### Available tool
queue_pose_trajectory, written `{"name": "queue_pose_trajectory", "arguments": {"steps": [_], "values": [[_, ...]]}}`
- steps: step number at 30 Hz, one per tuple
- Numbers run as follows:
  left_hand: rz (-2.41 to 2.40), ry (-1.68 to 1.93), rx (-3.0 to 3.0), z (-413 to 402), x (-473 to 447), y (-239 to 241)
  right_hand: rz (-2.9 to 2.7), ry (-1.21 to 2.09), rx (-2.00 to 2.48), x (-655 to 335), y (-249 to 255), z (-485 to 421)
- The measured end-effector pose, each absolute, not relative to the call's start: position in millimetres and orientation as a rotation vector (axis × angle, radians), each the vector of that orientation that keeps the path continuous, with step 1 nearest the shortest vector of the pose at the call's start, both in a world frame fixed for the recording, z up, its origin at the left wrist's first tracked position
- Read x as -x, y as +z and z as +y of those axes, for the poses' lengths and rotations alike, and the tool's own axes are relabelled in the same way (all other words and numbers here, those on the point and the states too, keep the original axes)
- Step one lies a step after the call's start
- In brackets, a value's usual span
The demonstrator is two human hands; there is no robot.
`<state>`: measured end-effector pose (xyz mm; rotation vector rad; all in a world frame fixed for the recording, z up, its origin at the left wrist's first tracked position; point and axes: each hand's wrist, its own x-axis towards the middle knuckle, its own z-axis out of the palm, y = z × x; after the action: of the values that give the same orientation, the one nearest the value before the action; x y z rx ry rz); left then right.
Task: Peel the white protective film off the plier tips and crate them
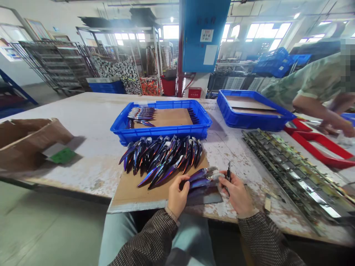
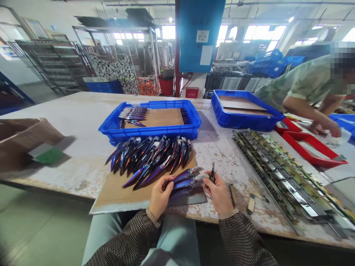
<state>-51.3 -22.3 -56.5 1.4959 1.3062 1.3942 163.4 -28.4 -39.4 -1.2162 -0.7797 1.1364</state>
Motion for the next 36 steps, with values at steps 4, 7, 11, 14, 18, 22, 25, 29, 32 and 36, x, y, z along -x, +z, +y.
{"name": "queue_pose_trajectory", "arguments": {"steps": [4, 7, 11, 14, 18, 22, 25, 29, 32, 36], "values": [[1.313, 1.287, -1.816, -23.8, 63.4, -60.0, -0.836, 1.145, 1.18, -160.9, -35.9, -24.5], [1.333, 1.239, -1.987, -26.1, 63.7, -64.8, -0.842, 1.143, 1.157, -156.2, -36.2, -20.5], [1.364, 1.19, -2.114, -28.8, 59.1, -64.6, -0.815, 1.125, 1.142, -152.9, -32.1, -21.5], [1.389, 1.129, -2.195, -26.9, 54.5, -52.1, -0.826, 1.117, 1.107, -153.5, -22.1, -24.4], [1.275, 0.92, -2.251, -24.0, 52.6, -18.0, -0.892, 1.16, 1.034, -150.3, -1.1, -28.7], [0.926, 0.746, -1.883, -31.3, 62.5, 15.3, -1.004, 1.285, 0.96, -135.2, 18.2, -39.2], [0.841, 0.663, -1.523, -44.9, 75.2, 22.6, -1.08, 1.346, 0.934, -121.9, 21.9, -49.1], [0.922, 0.753, -1.197, -71.4, 93.1, 9.1, -1.102, 1.327, 1.059, -113.1, 7.1, -65.7], [0.946, 0.823, -1.012, -91.1, 103.0, -2.3, -1.082, 1.46, 1.139, -108.5, -9.0, -86.5], [1.004, 0.899, -0.86, -107.9, 108.9, -5.6, -1.199, 1.746, 1.154, -93.1, -19.1, -119.3]]}}
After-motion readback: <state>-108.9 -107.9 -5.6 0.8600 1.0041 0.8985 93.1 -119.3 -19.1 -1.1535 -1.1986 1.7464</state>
